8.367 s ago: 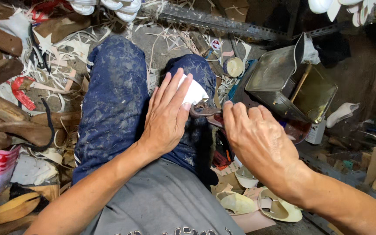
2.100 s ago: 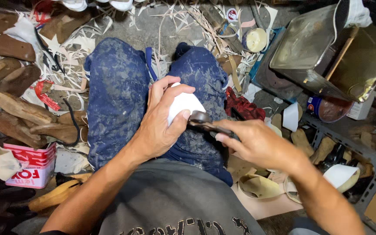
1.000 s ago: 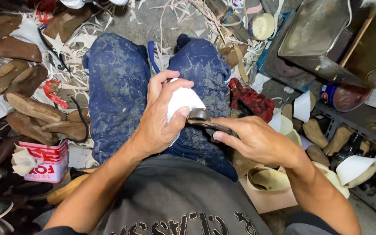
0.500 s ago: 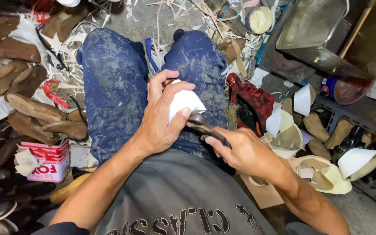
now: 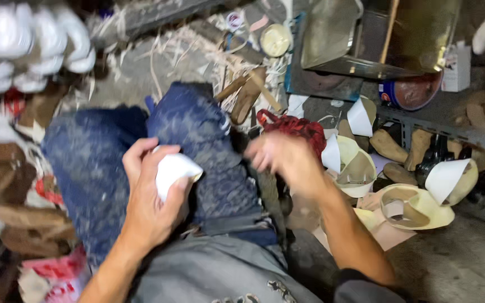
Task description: The person holds a white shoe with a wooden last on their lap and uses a hammer to repeatedly tap the shoe's sole and edges. They rotate the shoe to work on different sections and occasionally use a small metal tool to adjust the sole area.
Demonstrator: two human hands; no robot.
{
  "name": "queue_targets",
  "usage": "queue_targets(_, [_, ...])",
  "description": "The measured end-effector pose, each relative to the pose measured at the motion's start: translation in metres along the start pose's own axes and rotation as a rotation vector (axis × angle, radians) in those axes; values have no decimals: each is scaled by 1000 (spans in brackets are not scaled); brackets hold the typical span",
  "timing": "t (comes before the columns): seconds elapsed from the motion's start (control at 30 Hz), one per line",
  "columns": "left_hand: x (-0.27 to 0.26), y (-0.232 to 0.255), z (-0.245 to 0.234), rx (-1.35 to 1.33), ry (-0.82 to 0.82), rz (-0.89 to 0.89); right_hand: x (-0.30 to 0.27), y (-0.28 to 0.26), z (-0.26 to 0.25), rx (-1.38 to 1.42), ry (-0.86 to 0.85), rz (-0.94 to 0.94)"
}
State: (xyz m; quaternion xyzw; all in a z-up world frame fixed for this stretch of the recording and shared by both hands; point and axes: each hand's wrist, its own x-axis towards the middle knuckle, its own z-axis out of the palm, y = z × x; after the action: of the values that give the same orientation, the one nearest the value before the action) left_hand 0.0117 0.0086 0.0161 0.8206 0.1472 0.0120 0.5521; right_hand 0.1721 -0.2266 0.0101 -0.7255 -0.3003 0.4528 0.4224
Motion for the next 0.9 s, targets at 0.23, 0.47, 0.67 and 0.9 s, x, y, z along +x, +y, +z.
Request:
queue_targets(0.23, [-5,11,22,165,157,-81,163,256,26,-289,166,821])
queue_targets(0.47, [-9,-1,56,210,346,-107,269,493,136,-1154,-291,243])
queue_targets(0.67, [3,10,74,250,505,-212,259,425,119,-1167,-319,364])
queue_targets(0.9, [-1,-7,62,-31,405,-218,206,455,140,-1205,142,231])
